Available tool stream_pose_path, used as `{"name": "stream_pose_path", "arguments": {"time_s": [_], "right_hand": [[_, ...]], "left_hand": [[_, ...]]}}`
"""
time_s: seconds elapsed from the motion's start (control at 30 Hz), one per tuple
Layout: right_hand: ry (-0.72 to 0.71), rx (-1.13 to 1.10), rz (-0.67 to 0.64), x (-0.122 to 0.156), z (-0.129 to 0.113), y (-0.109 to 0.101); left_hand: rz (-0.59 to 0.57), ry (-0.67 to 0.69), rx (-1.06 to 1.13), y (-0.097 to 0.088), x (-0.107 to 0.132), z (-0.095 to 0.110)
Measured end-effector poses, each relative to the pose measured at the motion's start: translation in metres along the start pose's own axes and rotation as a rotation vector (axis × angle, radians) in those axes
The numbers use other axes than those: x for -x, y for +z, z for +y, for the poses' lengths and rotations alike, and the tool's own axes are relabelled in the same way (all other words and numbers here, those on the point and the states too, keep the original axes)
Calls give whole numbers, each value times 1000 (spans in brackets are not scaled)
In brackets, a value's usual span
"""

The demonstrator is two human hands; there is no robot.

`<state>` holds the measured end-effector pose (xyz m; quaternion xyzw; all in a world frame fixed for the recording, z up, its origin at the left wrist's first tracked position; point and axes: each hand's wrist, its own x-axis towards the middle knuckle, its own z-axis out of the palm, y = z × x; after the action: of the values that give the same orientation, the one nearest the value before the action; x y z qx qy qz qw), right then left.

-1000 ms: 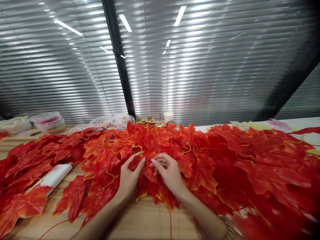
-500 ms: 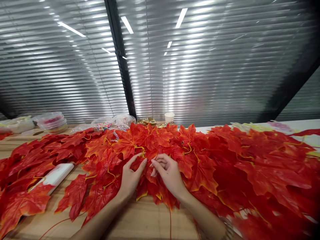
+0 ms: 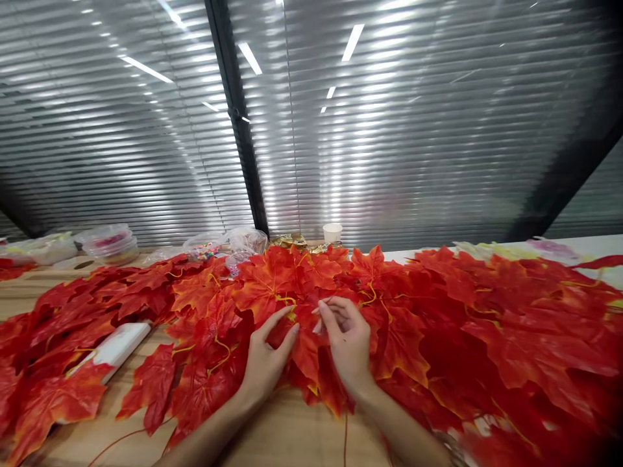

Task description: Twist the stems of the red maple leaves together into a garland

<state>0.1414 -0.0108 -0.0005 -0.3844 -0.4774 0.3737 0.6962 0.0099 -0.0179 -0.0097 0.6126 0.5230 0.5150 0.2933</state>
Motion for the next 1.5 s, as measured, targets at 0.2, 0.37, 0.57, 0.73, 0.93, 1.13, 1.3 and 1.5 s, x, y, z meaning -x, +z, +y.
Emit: {"name": "stream_pose_path", "arguments": {"time_s": [0.2,0.37,0.57,0.73,0.93,1.13,1.3,1.5], "right_hand": [[-77,115,-64,9,3,2],[-190,218,-93,16,3,2],[-282,264,-99,18,5,3],[-249,261,-90,16,4,1],[-164,217,-60,12,4,1],[-57,128,-28,6,8,2],[-110,192,-134,7,8,2],[-195,240,-246,16,4,6]], "left_hand": [[-89,-16,13,5,4,-1],[-120,-22,28,4,3,3],[-149,-25,38,1,4,1],[-120,-112,96,0,1,1],[-140,-194,237,-2,-5,-1],[-200,-300,391,-1,-7,-2],[-214,-274,386,-2,-8,-3],[-278,-252,497,2,-7,-2]]}}
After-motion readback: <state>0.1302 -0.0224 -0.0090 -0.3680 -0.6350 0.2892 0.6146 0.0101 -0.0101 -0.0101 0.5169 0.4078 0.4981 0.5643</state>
